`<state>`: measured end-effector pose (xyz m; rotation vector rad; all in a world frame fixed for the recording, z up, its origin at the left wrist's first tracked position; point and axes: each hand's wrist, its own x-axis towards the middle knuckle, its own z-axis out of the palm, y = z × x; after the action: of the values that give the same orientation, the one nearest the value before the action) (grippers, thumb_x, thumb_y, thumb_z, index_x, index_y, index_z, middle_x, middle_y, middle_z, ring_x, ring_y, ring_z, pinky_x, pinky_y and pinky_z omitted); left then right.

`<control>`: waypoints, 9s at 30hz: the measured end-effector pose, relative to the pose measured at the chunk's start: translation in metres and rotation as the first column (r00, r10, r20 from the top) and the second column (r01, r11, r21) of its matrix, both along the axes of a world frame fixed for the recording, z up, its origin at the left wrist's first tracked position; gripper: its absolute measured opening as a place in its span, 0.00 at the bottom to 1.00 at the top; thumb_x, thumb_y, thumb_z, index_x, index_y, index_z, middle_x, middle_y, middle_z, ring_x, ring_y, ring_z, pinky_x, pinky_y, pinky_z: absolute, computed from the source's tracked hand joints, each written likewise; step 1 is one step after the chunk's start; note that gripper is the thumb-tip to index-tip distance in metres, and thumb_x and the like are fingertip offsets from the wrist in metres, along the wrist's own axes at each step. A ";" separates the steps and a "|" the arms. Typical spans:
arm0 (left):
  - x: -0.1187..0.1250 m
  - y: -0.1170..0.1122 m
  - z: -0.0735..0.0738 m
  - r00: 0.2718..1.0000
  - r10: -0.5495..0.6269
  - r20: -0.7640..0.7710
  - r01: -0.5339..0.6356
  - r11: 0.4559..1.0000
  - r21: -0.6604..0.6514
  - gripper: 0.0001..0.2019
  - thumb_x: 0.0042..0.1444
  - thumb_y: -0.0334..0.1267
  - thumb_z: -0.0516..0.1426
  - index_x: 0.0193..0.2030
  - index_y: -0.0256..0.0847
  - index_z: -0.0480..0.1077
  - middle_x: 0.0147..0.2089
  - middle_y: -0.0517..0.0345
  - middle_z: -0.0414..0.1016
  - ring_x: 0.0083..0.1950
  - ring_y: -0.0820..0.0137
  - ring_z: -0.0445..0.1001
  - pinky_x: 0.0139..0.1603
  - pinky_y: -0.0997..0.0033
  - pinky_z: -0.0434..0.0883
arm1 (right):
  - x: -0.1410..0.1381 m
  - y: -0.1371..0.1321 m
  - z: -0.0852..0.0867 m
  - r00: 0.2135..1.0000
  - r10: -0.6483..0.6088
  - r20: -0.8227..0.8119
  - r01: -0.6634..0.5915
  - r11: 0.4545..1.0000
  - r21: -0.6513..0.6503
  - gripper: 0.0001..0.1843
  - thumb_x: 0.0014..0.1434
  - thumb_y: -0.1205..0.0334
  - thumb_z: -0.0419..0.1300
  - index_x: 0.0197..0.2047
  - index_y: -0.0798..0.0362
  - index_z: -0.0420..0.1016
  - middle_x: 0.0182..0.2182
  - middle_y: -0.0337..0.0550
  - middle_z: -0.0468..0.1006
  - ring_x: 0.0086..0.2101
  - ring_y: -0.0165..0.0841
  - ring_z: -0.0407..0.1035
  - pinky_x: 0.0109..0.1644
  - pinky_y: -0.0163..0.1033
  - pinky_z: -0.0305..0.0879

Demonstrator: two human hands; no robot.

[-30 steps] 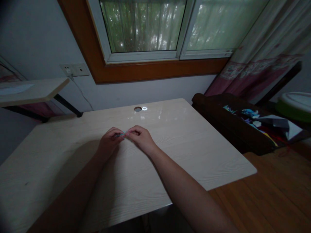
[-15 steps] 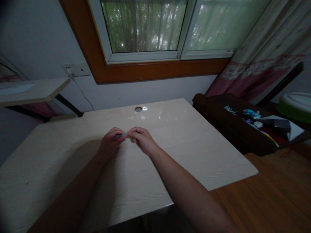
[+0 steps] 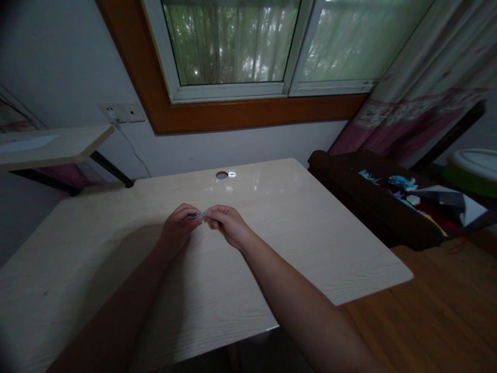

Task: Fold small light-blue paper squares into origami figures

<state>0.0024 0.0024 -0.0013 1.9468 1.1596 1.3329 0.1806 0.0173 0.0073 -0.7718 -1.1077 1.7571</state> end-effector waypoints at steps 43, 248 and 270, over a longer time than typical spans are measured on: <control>-0.003 0.004 -0.005 0.999 0.008 0.045 -0.008 1.000 -0.001 0.04 0.58 0.39 0.61 0.36 0.43 0.75 0.37 0.57 0.73 0.39 0.69 0.72 0.41 0.69 0.70 | 0.000 0.005 -0.008 0.982 -0.111 0.152 0.083 0.979 0.184 0.13 0.49 0.53 0.69 0.31 0.54 0.77 0.25 0.36 0.71 0.25 0.26 0.59 0.30 0.35 0.53; 0.000 -0.002 0.001 0.937 -0.028 0.349 0.093 0.981 -0.170 0.07 0.55 0.39 0.63 0.40 0.43 0.77 0.42 0.55 0.75 0.40 0.69 0.74 0.42 0.69 0.73 | 0.001 0.000 0.002 0.955 -0.219 0.200 0.154 0.943 0.296 0.11 0.51 0.54 0.68 0.35 0.51 0.81 0.21 0.36 0.72 0.21 0.27 0.61 0.26 0.34 0.57; 0.000 -0.001 -0.002 0.969 -0.008 0.248 0.034 0.994 -0.101 0.06 0.56 0.39 0.62 0.39 0.41 0.76 0.38 0.56 0.75 0.36 0.72 0.74 0.38 0.73 0.73 | 0.004 0.003 -0.004 0.839 -0.433 0.330 0.140 0.758 0.637 0.07 0.58 0.58 0.66 0.38 0.50 0.81 0.29 0.39 0.74 0.26 0.29 0.63 0.31 0.34 0.59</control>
<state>0.0025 0.0016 -0.0031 1.6593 1.0614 1.4272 0.1847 0.0204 0.0029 -0.9207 -1.6430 0.8704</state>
